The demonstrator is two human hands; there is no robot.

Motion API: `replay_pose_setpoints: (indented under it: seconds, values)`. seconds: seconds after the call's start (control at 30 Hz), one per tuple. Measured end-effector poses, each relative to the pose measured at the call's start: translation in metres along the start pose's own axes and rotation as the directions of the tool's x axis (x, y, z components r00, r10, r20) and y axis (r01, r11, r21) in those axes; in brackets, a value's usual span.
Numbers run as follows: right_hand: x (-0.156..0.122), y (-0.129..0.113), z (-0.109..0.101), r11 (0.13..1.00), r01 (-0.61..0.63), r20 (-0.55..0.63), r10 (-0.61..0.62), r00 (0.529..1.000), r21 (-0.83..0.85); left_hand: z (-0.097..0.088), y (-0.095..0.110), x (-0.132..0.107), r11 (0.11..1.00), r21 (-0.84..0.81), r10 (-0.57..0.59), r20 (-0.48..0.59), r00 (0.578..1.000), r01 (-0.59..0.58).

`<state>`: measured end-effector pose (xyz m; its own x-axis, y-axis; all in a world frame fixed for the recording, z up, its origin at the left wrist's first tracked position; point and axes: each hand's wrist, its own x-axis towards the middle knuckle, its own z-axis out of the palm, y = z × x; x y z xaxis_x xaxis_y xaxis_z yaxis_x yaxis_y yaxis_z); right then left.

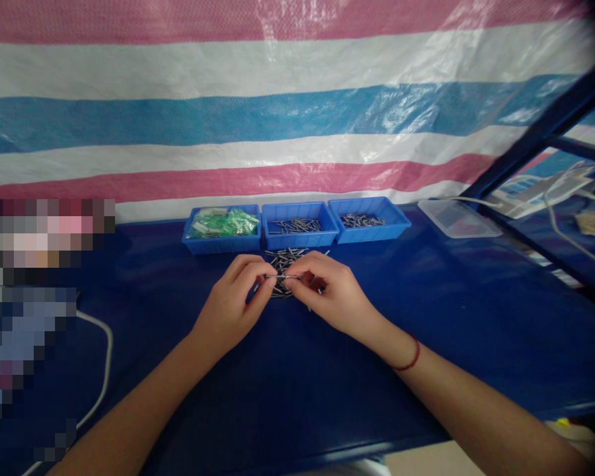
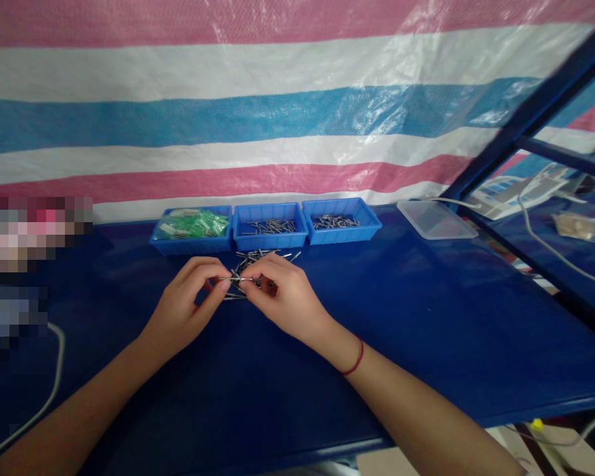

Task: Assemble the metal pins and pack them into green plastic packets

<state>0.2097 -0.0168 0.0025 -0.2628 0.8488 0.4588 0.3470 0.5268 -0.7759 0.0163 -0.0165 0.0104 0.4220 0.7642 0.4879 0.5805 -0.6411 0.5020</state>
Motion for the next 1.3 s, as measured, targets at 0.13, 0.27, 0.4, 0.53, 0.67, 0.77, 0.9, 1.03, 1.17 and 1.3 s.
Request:
replay_pose_setpoints:
  seconds: [0.13,0.27,0.4,0.53,0.67,0.77,0.9,1.03,1.17,1.3]
  values:
    - [0.006,0.006,-0.004,0.99,-0.118,-0.092,0.125,0.988,0.081,0.003,-0.01,-0.001,0.995,0.067,-0.081,0.066,0.995,0.077]
    - [0.021,0.026,-0.029,0.881,-0.299,-0.37,0.433,0.822,0.367,0.006,-0.017,-0.001,0.988,0.151,-0.059,0.176,0.983,0.032]
    - [0.033,0.05,-0.065,0.661,-0.348,-0.414,0.714,0.565,0.665,0.007,-0.02,-0.002,0.977,0.213,-0.043,0.262,0.964,-0.014]
    - [0.035,0.056,-0.078,0.487,-0.391,-0.255,0.82,0.512,0.781,0.008,-0.022,-0.004,0.966,0.254,-0.036,0.306,0.951,-0.045]
    - [0.032,0.044,-0.063,0.514,-0.446,-0.155,0.764,0.626,0.733,0.007,-0.021,-0.003,0.954,0.294,-0.036,0.321,0.946,-0.063]
    - [0.029,0.035,-0.051,0.589,-0.485,-0.107,0.699,0.707,0.646,0.005,-0.02,-0.002,0.943,0.325,-0.043,0.319,0.947,-0.067]
    - [0.026,0.029,-0.04,0.735,-0.466,-0.13,0.591,0.796,0.492,0.005,-0.019,-0.001,0.94,0.334,-0.05,0.346,0.937,-0.073]
    - [0.024,0.028,-0.034,0.805,-0.442,-0.119,0.522,0.844,0.397,0.005,-0.018,0.0,0.939,0.337,-0.068,0.382,0.922,-0.071]
    - [0.021,0.027,-0.029,0.84,-0.436,-0.083,0.484,0.871,0.322,0.005,-0.016,0.001,0.941,0.332,-0.074,0.408,0.91,-0.073]
    - [0.02,0.025,-0.025,0.874,-0.42,-0.055,0.445,0.894,0.246,0.007,-0.016,0.0,0.939,0.336,-0.082,0.428,0.9,-0.074]
